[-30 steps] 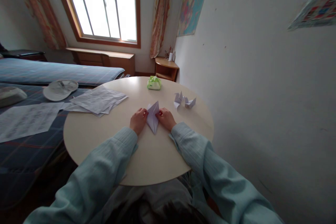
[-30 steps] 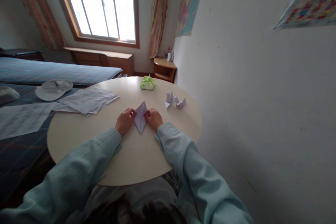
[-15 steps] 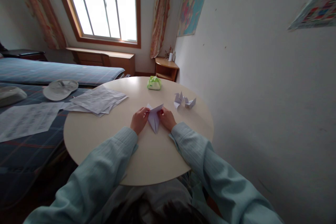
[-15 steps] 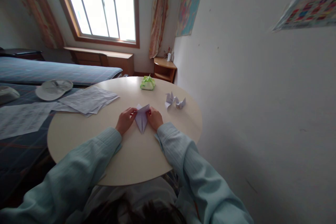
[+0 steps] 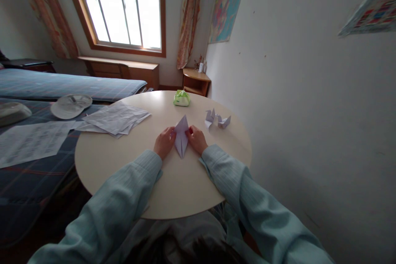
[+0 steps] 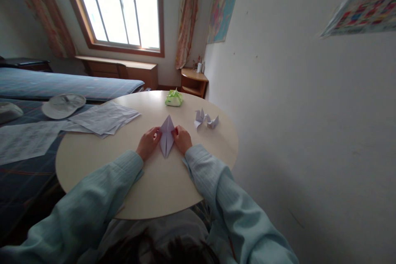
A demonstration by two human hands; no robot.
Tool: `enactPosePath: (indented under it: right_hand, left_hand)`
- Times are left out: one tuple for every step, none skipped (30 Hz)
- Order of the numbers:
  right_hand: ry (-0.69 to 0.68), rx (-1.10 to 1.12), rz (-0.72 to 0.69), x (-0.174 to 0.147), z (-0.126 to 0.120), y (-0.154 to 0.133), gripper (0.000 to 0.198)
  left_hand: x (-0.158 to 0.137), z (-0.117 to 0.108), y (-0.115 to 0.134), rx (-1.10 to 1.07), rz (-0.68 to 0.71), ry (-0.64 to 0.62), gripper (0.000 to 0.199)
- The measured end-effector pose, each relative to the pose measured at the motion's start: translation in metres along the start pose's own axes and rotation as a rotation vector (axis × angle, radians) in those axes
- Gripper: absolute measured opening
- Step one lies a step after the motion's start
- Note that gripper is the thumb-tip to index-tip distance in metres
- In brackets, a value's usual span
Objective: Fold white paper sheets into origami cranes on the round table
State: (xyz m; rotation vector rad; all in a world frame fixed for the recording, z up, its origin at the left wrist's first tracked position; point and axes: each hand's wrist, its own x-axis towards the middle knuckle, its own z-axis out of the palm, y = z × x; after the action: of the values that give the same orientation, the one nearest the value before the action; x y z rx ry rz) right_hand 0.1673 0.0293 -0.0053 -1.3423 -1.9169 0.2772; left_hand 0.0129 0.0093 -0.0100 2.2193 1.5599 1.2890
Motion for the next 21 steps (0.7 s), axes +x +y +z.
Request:
enactPosePath:
  right_hand:
    - [0.011,0.010,0.000,0.000,0.000,0.000,0.011]
    - [0.021,0.021,0.002,0.000,0.000,-0.001,0.011]
    - [0.030,0.032,0.004,0.000,0.000,-0.001,0.011]
    - [0.037,0.044,0.006,0.000,0.000,-0.001,0.010]
    - [0.041,0.056,0.008,0.000,0.000,0.000,0.010]
    - [0.045,0.069,0.009,0.000,0.001,0.000,0.010]
    - [0.049,0.082,0.012,0.000,0.001,0.000,0.010]
    - [0.054,0.093,0.014,0.000,0.001,0.000,0.010]
    - [0.061,0.101,0.017,0.000,0.001,0.000,0.010]
    - [0.066,0.108,0.019,0.000,0.002,0.001,0.010]
    - [0.070,0.113,0.020,0.000,0.002,0.001,0.010]
    - [0.072,0.117,0.020,0.000,0.002,0.000,0.011]
    - [0.071,0.119,0.020,0.000,0.002,0.000,0.011]
    - [0.069,0.120,0.019,0.000,0.002,0.000,0.011]
    - [0.067,0.121,0.019,0.000,0.002,0.000,0.011]
    - [0.064,0.120,0.017,0.000,0.002,0.000,0.010]
    - [0.062,0.118,0.014,0.000,0.002,0.000,0.010]
    - [0.060,0.114,0.009,0.000,0.002,0.000,0.011]
    - [0.058,0.110,0.003,0.000,0.002,0.000,0.011]
    - [0.055,0.107,-0.002,0.000,0.002,0.000,0.012]
    - [0.052,0.105,-0.006,0.001,0.002,0.000,0.012]
  left_hand:
    - [0.000,0.000,-0.001,0.005,-0.010,0.004,0.025]
    - [-0.001,0.001,-0.001,0.005,-0.018,0.009,0.028]
    - [-0.001,0.001,-0.002,0.001,-0.023,0.015,0.030]
    - [-0.001,0.001,-0.002,-0.004,-0.027,0.020,0.033]
    - [-0.001,0.001,-0.002,-0.006,-0.033,0.023,0.033]
    - [-0.001,0.001,-0.001,-0.004,-0.041,0.024,0.033]
    - [-0.001,0.000,-0.001,0.003,-0.052,0.027,0.033]
    - [-0.001,0.000,0.000,0.014,-0.066,0.027,0.032]
    - [-0.002,-0.001,0.001,0.027,-0.081,0.024,0.031]
    - [-0.002,-0.002,0.002,0.041,-0.097,0.017,0.030]
    - [-0.002,-0.003,0.004,0.053,-0.113,0.006,0.029]
    - [-0.002,-0.003,0.005,0.064,-0.128,-0.009,0.029]
    - [-0.002,-0.004,0.007,0.075,-0.141,-0.024,0.029]
    - [-0.002,-0.005,0.008,0.085,-0.149,-0.035,0.028]
    - [-0.002,-0.005,0.008,0.093,-0.154,-0.041,0.028]
    - [-0.002,-0.006,0.009,0.098,-0.152,-0.040,0.028]
    - [-0.002,-0.006,0.008,0.099,-0.145,-0.035,0.027]
    - [-0.002,-0.006,0.008,0.096,-0.133,-0.027,0.026]
    - [-0.001,-0.005,0.007,0.087,-0.118,-0.017,0.026]
    - [-0.001,-0.005,0.006,0.073,-0.102,-0.006,0.025]
    - [-0.001,-0.004,0.004,0.056,-0.087,0.005,0.025]
